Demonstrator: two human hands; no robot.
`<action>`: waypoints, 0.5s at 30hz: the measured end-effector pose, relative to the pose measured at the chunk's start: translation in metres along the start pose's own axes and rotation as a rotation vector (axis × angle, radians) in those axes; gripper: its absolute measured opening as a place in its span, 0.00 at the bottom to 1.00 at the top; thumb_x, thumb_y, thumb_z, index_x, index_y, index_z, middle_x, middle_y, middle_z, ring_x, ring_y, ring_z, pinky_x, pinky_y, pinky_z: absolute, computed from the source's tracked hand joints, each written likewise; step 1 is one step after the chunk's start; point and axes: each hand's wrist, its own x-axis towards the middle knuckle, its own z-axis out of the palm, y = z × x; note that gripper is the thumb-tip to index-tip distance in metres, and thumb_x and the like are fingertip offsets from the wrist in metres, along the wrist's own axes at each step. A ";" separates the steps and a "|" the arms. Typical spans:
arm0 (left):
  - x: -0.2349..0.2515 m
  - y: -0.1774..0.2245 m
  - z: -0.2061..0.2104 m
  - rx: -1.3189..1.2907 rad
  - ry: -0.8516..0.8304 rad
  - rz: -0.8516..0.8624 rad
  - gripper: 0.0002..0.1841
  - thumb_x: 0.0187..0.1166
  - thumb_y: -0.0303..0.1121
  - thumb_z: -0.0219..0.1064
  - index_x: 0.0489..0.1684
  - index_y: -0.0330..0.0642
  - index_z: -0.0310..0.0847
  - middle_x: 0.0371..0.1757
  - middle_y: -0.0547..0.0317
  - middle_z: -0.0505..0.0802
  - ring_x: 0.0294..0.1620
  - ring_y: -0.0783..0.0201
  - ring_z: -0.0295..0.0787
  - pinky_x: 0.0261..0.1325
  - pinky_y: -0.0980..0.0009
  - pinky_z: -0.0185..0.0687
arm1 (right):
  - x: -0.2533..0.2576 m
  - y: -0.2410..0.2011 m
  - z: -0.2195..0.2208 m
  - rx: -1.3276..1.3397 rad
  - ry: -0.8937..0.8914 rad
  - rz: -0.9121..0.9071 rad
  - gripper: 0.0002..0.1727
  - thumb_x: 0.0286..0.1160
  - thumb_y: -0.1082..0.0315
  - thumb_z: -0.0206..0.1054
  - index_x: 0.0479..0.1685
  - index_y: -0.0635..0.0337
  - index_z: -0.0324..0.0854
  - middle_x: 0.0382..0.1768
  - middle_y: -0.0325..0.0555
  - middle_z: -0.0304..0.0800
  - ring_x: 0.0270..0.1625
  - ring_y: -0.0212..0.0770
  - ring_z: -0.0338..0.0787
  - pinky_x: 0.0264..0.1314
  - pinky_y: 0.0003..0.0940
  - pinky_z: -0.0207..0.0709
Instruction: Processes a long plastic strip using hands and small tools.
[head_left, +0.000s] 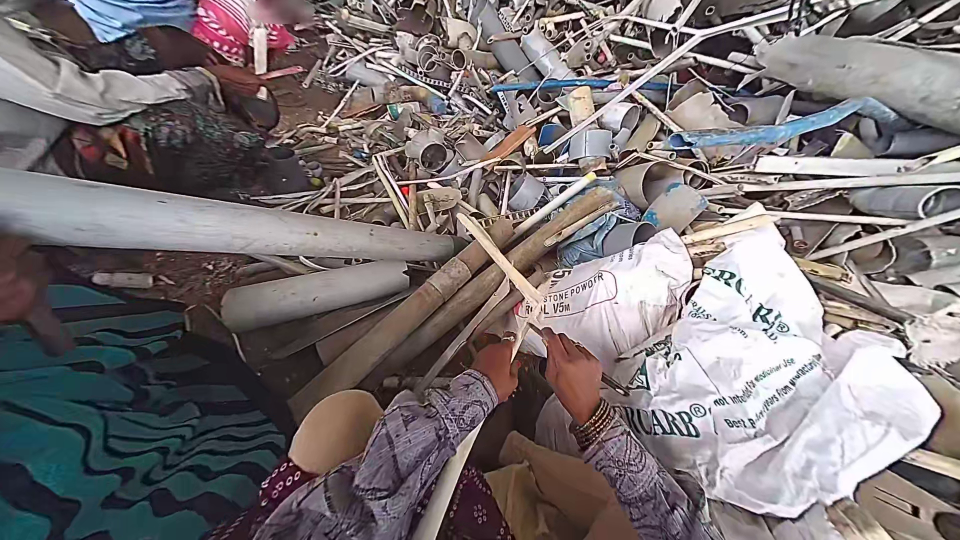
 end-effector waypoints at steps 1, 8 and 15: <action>0.003 0.001 0.002 0.020 -0.004 -0.019 0.26 0.93 0.33 0.51 0.83 0.22 0.56 0.71 0.24 0.80 0.71 0.38 0.82 0.76 0.49 0.72 | -0.002 0.001 0.004 -0.002 -0.020 0.030 0.15 0.67 0.77 0.60 0.41 0.68 0.94 0.23 0.57 0.91 0.20 0.55 0.90 0.18 0.45 0.77; 0.029 0.004 0.009 0.082 0.014 -0.127 0.27 0.92 0.31 0.52 0.84 0.22 0.55 0.75 0.24 0.77 0.76 0.37 0.78 0.80 0.49 0.68 | -0.017 -0.012 0.012 0.114 -0.111 0.139 0.15 0.61 0.77 0.61 0.42 0.68 0.94 0.25 0.57 0.92 0.19 0.56 0.89 0.15 0.47 0.75; 0.039 0.015 0.018 0.107 0.059 -0.141 0.27 0.92 0.31 0.52 0.84 0.21 0.55 0.75 0.24 0.77 0.76 0.37 0.78 0.81 0.49 0.67 | -0.008 -0.005 0.000 0.279 -0.300 0.378 0.14 0.73 0.75 0.61 0.48 0.68 0.92 0.33 0.62 0.94 0.28 0.66 0.93 0.25 0.59 0.79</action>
